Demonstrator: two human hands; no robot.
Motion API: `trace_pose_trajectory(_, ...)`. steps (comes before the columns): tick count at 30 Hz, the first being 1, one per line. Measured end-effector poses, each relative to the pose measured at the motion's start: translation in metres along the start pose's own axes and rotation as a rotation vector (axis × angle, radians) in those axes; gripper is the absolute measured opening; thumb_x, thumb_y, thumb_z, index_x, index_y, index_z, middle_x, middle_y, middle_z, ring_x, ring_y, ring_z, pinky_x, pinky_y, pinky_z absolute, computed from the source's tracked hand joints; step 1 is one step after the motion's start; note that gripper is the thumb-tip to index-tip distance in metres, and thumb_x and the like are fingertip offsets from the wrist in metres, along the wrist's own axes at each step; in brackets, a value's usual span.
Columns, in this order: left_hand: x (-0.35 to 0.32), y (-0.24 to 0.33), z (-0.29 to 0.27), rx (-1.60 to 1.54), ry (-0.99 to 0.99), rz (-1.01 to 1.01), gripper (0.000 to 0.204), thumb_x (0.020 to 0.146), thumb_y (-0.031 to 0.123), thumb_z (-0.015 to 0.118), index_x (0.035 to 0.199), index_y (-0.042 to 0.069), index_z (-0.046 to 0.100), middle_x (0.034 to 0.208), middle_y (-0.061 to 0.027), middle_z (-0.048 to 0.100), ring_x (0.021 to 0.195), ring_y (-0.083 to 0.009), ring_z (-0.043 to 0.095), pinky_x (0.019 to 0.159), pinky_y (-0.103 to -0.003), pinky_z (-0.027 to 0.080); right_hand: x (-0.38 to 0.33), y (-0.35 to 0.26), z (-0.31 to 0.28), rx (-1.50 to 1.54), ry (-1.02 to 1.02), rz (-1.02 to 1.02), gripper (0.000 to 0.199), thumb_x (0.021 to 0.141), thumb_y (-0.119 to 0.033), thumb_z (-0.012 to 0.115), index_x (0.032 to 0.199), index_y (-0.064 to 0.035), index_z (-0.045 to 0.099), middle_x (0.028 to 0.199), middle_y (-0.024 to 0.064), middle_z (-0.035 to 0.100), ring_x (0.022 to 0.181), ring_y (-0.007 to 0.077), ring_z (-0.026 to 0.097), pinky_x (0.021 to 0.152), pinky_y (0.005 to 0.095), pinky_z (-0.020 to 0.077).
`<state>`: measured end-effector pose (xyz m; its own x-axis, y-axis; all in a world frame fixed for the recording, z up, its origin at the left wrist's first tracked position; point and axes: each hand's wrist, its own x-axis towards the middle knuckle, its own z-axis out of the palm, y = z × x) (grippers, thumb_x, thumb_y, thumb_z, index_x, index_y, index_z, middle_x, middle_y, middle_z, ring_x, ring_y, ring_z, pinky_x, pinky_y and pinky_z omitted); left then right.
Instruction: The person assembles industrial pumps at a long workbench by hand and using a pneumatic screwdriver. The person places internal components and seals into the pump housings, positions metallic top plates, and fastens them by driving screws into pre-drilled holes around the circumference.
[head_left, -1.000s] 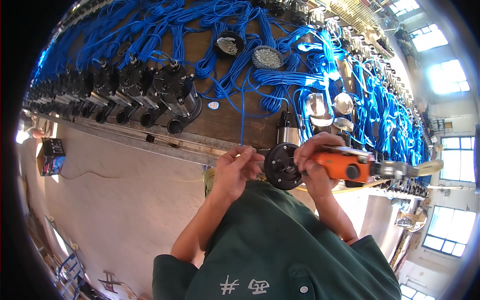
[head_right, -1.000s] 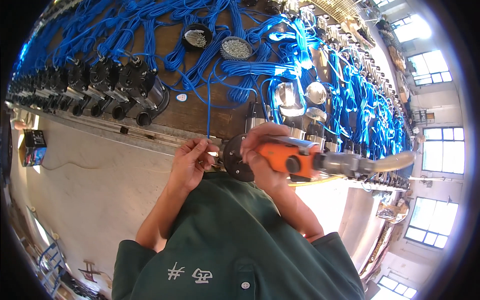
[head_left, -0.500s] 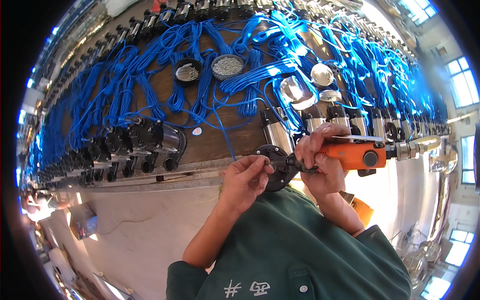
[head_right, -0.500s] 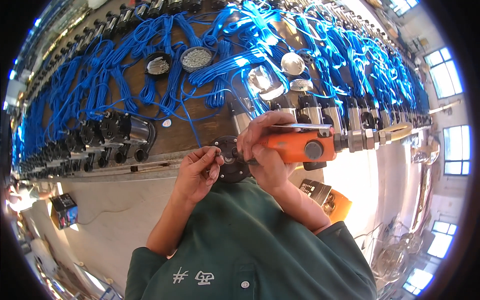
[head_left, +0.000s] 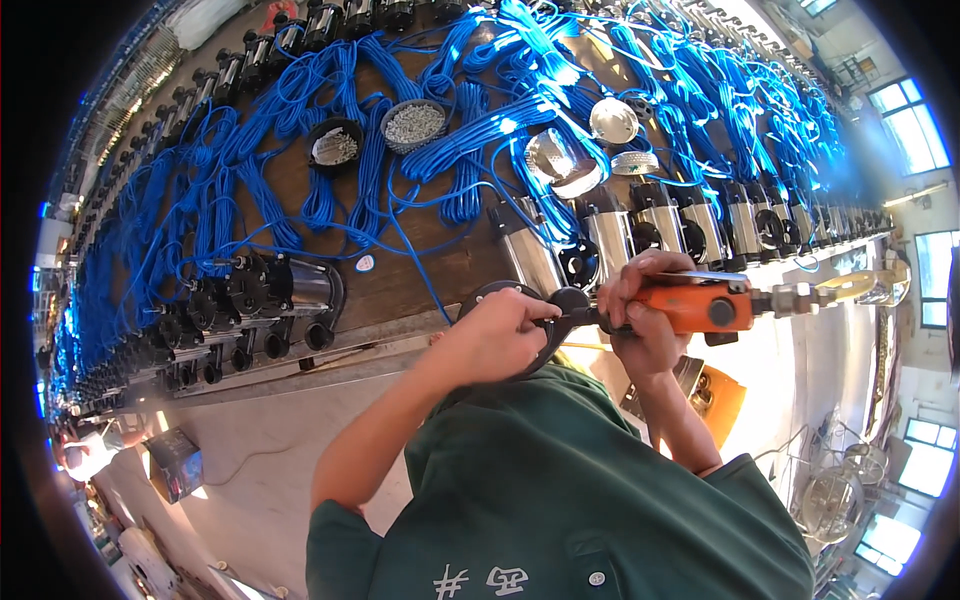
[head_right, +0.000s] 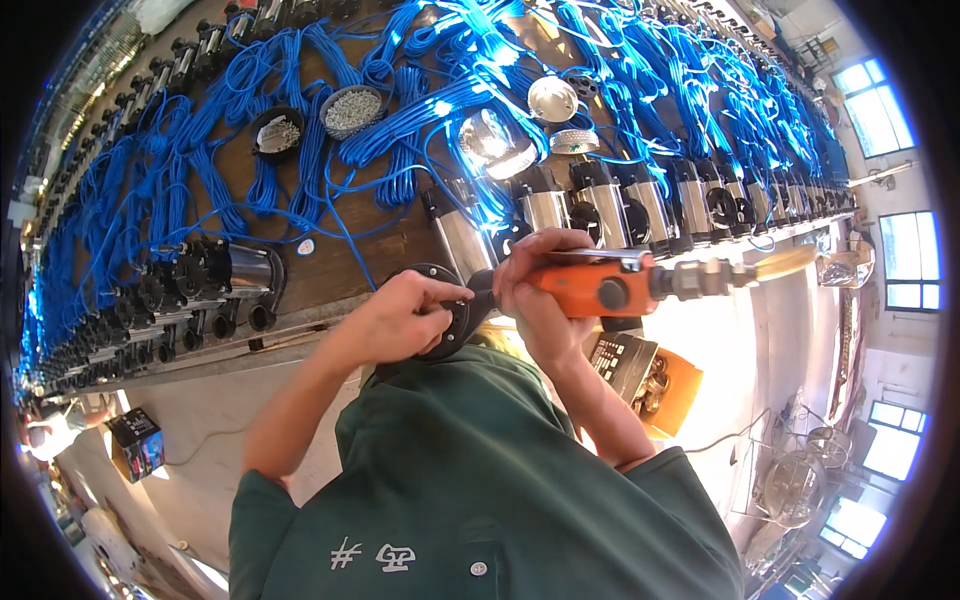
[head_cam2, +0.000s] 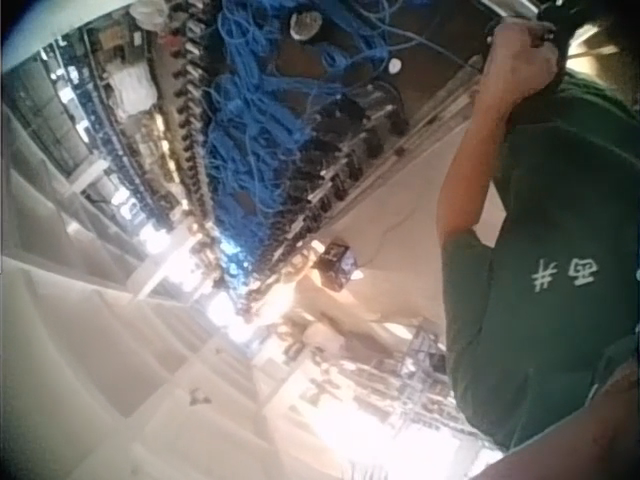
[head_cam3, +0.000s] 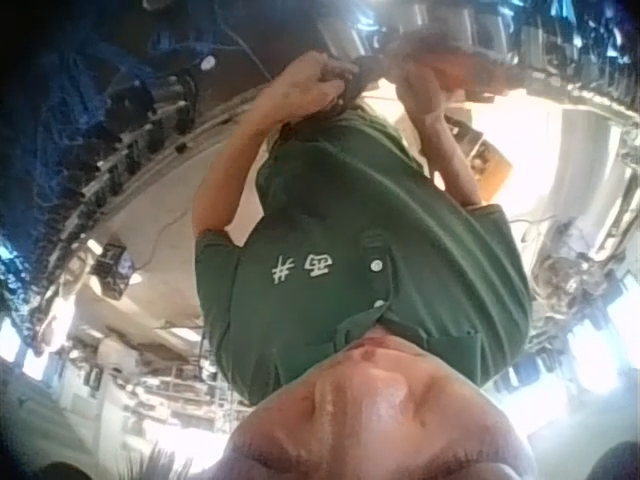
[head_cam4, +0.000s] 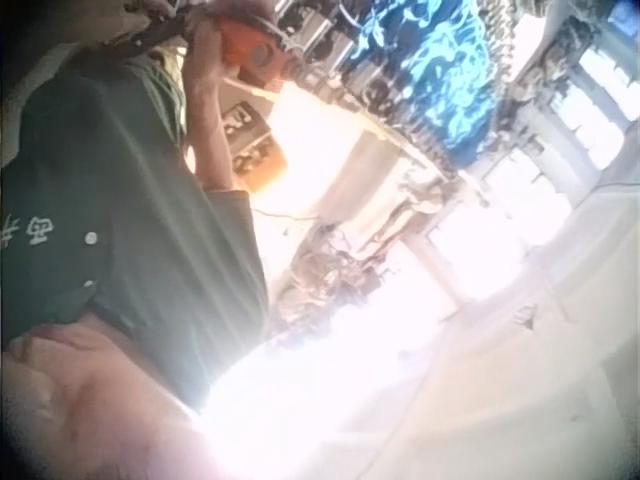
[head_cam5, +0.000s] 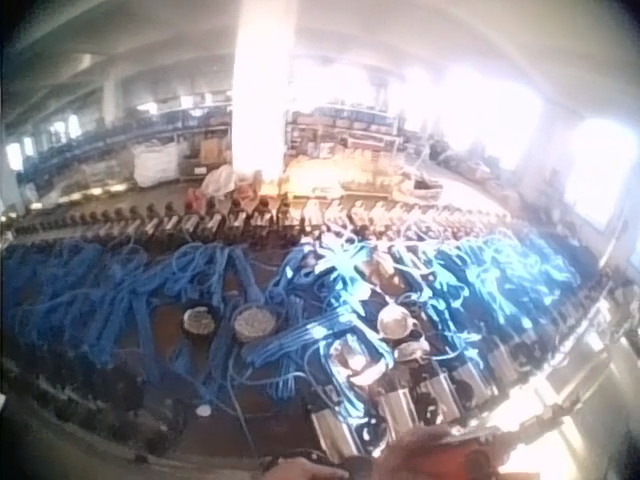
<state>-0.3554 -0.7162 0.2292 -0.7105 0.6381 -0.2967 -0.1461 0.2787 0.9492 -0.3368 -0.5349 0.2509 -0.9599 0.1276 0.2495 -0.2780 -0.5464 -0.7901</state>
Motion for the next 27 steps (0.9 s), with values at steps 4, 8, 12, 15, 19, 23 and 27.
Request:
trace_pose_trajectory(4, 0.009, -0.004, -0.009, -0.161, -0.092, -0.150, 0.033, 0.087, 0.002, 0.045, 0.116, -0.010, 0.056, 0.064, -0.0077, 0.059, 0.053, -0.0111, 0.053, 0.050, -0.026, 0.043, -0.002, 0.016, -0.007, -0.158, -0.027, 0.110, 0.036, 0.070, 0.011, 0.047, 0.103, -0.0013, 0.046, 0.076, 0.0081, 0.053, 0.062, 0.0164, 0.054, 0.060, 0.0296, 0.0469)
trace_pose_trajectory(8, -0.010, -0.020, -0.011, -0.909, 0.259, -0.045, 0.030, 0.093, 0.011, 0.044, 0.116, -0.006, 0.053, 0.096, -0.0158, 0.063, 0.081, -0.0188, 0.061, 0.070, -0.030, 0.049, -0.002, 0.014, 0.003, -0.320, -0.049, 0.143, 0.030, 0.069, 0.007, 0.051, 0.098, -0.0021, 0.049, 0.076, 0.0066, 0.054, 0.065, 0.0141, 0.055, 0.061, 0.0270, 0.0473)
trace_pose_trajectory(12, -0.030, -0.032, -0.010, -1.322, 0.362, 0.134, 0.038, 0.094, 0.017, 0.041, 0.123, -0.006, 0.046, 0.117, -0.0233, 0.057, 0.111, -0.0317, 0.055, 0.099, -0.040, 0.043, -0.001, 0.018, 0.016, -0.542, -0.167, 0.093, 0.019, 0.064, 0.005, 0.057, 0.081, -0.0044, 0.055, 0.075, 0.0047, 0.058, 0.064, 0.0124, 0.056, 0.061, 0.0247, 0.0468)
trace_pose_trajectory(15, -0.037, -0.046, -0.011, -1.510, 0.355, 0.158, 0.038, 0.095, 0.017, 0.040, 0.123, -0.006, 0.046, 0.119, -0.0241, 0.056, 0.112, -0.0325, 0.055, 0.100, -0.042, 0.042, -0.003, 0.022, 0.021, -0.725, -0.195, 0.127, 0.019, 0.062, 0.003, 0.059, 0.079, -0.0065, 0.058, 0.072, 0.0020, 0.060, 0.065, 0.0125, 0.058, 0.061, 0.0233, 0.0464)
trace_pose_trajectory(19, -0.040, -0.062, -0.018, -1.519, 0.377, 0.163, 0.033, 0.095, 0.019, 0.043, 0.117, -0.003, 0.053, 0.109, -0.0188, 0.061, 0.102, -0.0301, 0.058, 0.088, -0.038, 0.047, -0.006, 0.019, 0.017, -0.798, -0.143, 0.181, 0.029, 0.066, 0.005, 0.063, 0.094, -0.0048, 0.059, 0.074, 0.0024, 0.060, 0.070, 0.0116, 0.061, 0.063, 0.0239, 0.0487)
trace_pose_trajectory(23, -0.012, -0.103, -0.072, -1.551, 0.521, 0.068, 0.018, 0.091, 0.015, 0.052, 0.097, 0.000, 0.059, 0.087, -0.0115, 0.061, 0.082, -0.0248, 0.058, 0.075, -0.036, 0.047, -0.003, 0.015, 0.022, -0.559, -0.163, 0.118, 0.031, 0.069, 0.005, 0.061, 0.099, 0.0008, 0.057, 0.077, 0.0069, 0.062, 0.068, 0.0120, 0.062, 0.063, 0.0231, 0.0508)
trace_pose_trajectory(27, 0.044, -0.114, -0.187, -1.319, 0.978, 0.109, 0.008, 0.085, 0.010, 0.057, 0.083, 0.002, 0.056, 0.071, -0.0075, 0.057, 0.064, -0.0175, 0.055, 0.055, -0.028, 0.045, -0.004, 0.007, 0.021, -0.583, -0.252, -0.054, 0.029, 0.068, 0.003, 0.059, 0.097, 0.0001, 0.055, 0.069, 0.0078, 0.062, 0.065, 0.0167, 0.062, 0.061, 0.0259, 0.0503)
